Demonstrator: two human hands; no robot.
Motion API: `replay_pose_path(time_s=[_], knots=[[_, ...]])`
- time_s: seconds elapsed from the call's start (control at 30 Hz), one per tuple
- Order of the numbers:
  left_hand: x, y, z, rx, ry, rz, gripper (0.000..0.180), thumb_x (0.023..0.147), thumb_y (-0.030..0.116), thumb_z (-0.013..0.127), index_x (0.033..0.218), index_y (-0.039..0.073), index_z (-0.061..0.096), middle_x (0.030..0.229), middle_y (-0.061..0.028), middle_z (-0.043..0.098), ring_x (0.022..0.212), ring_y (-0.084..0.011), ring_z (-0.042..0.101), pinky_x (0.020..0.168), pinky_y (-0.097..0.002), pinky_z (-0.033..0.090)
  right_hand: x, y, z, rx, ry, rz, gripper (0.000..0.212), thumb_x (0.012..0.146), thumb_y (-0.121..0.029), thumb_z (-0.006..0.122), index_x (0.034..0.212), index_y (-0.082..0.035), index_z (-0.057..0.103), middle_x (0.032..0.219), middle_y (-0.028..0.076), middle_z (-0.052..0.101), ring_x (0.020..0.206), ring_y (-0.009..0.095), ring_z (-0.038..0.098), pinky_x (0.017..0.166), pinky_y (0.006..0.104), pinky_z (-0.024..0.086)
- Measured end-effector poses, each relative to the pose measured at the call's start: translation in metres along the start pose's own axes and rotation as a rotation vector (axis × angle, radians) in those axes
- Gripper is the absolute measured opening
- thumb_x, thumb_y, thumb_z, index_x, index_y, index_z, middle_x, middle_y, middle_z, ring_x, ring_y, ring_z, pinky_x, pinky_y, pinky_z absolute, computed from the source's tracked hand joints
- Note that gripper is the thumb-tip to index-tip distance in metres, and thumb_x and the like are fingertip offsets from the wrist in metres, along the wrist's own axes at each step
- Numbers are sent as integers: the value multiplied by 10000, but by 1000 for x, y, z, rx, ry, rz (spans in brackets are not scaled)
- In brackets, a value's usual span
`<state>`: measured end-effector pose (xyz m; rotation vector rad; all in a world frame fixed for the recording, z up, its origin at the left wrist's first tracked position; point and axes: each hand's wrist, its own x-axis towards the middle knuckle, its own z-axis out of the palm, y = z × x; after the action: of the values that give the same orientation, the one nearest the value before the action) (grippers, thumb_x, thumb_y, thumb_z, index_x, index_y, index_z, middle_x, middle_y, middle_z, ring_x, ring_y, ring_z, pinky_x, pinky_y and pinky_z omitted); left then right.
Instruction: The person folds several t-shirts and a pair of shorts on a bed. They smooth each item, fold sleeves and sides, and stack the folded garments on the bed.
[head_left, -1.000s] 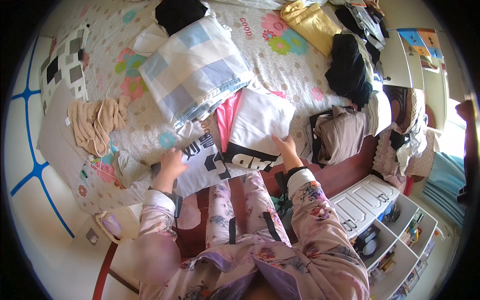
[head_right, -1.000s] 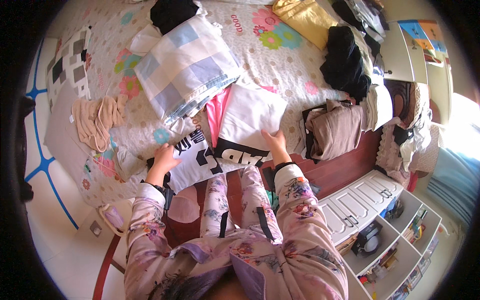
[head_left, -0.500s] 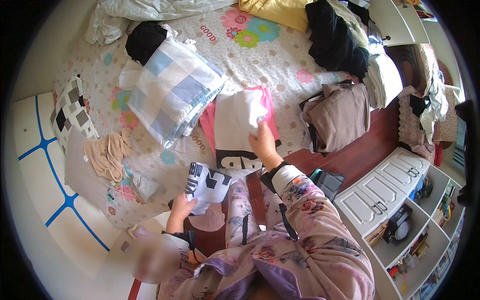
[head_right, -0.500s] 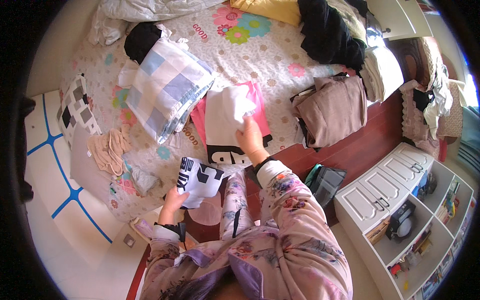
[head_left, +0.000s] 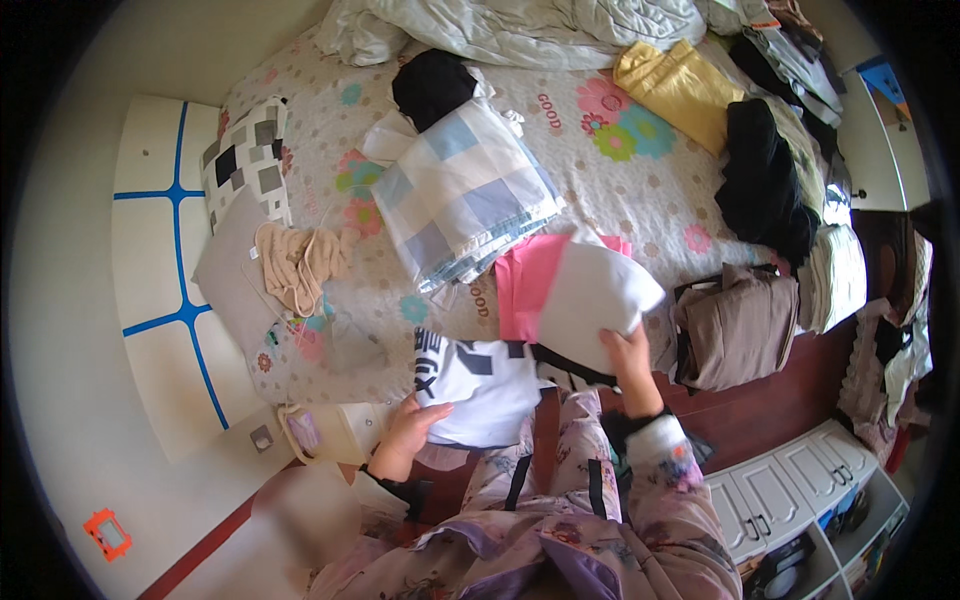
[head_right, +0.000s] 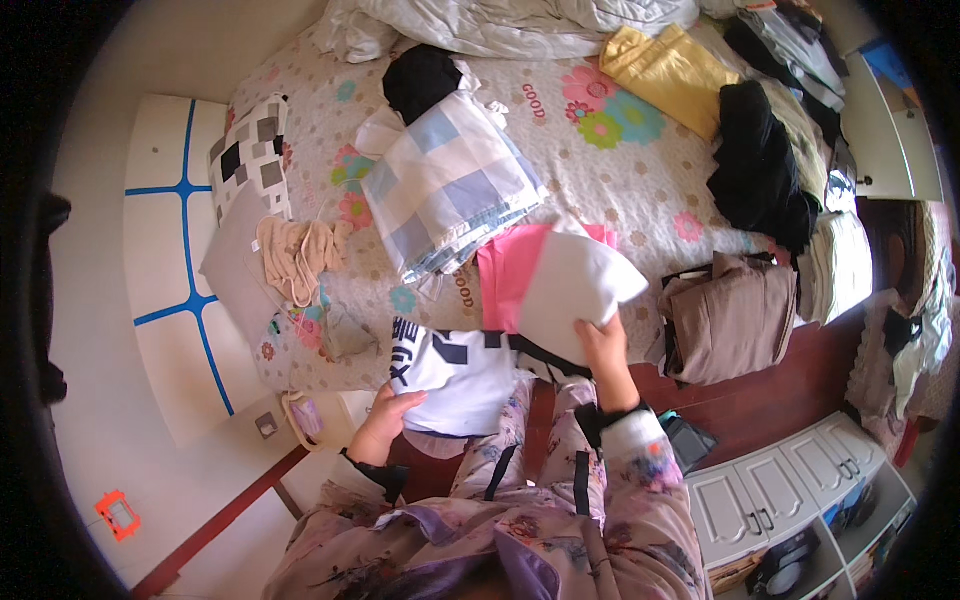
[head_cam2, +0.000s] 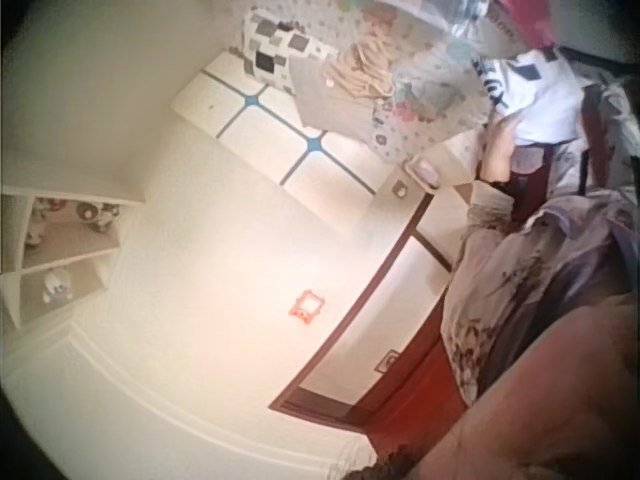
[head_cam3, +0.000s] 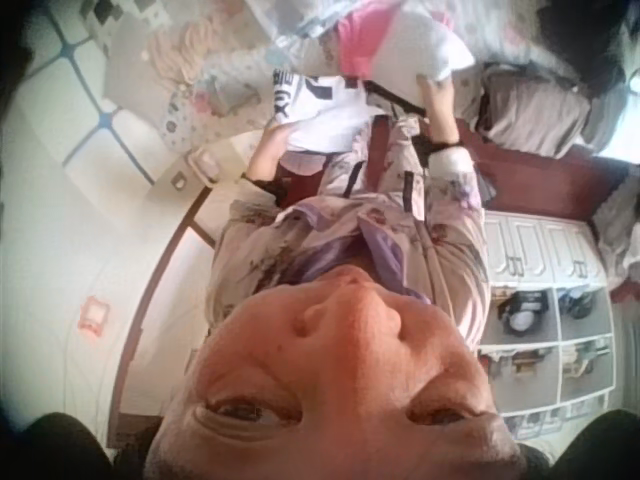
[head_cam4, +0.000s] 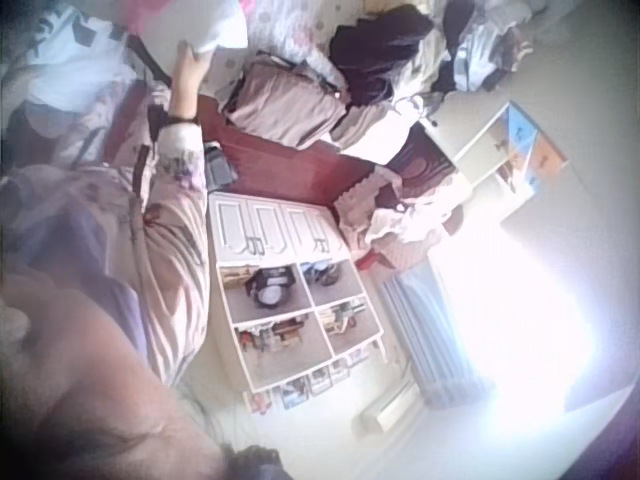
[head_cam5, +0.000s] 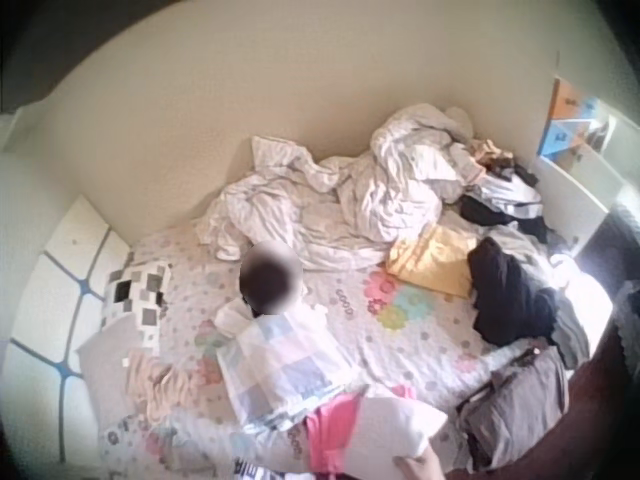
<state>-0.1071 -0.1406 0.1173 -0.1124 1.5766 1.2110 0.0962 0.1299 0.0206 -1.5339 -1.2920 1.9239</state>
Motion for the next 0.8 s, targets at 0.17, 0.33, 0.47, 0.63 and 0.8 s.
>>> replay_pose_path(time_s=[0.17,0.33,0.47,0.63,0.8], knots=[[30,15,60,-306,-160,124,416,733,81,611,1138,28,533,1057,-25,587,961,-132,540,853,-286,403,-74,-80,-67,-74,79,-110,382,760,21,550,1134,-7,477,991,17,547,910,99,504,787,228,408],[109,-14,105,-258,-235,64,457,759,172,628,1171,25,495,1075,-66,577,985,-167,539,844,-315,421,-113,-134,-108,-87,180,-151,396,779,29,547,1161,-17,452,1003,10,536,924,100,493,812,235,395],[153,-53,106,1096,212,258,513,775,305,654,1103,-46,472,977,-140,572,879,-201,545,786,-315,438,-106,-153,-114,-70,149,-115,404,766,21,552,1157,-37,466,995,7,550,911,110,511,806,247,407],[141,-55,64,666,215,235,524,781,312,654,1108,-37,438,1055,-160,519,833,-197,541,723,-306,456,-63,-173,-113,202,53,-43,384,724,25,531,1100,-52,511,937,48,595,832,160,576,756,288,458],[98,2,-13,435,196,91,474,809,277,629,1131,4,414,1087,-142,502,847,-178,548,719,-292,465,33,-182,-109,-620,46,-81,504,789,-51,536,1263,-4,371,1124,132,520,1049,249,499,878,330,406]])
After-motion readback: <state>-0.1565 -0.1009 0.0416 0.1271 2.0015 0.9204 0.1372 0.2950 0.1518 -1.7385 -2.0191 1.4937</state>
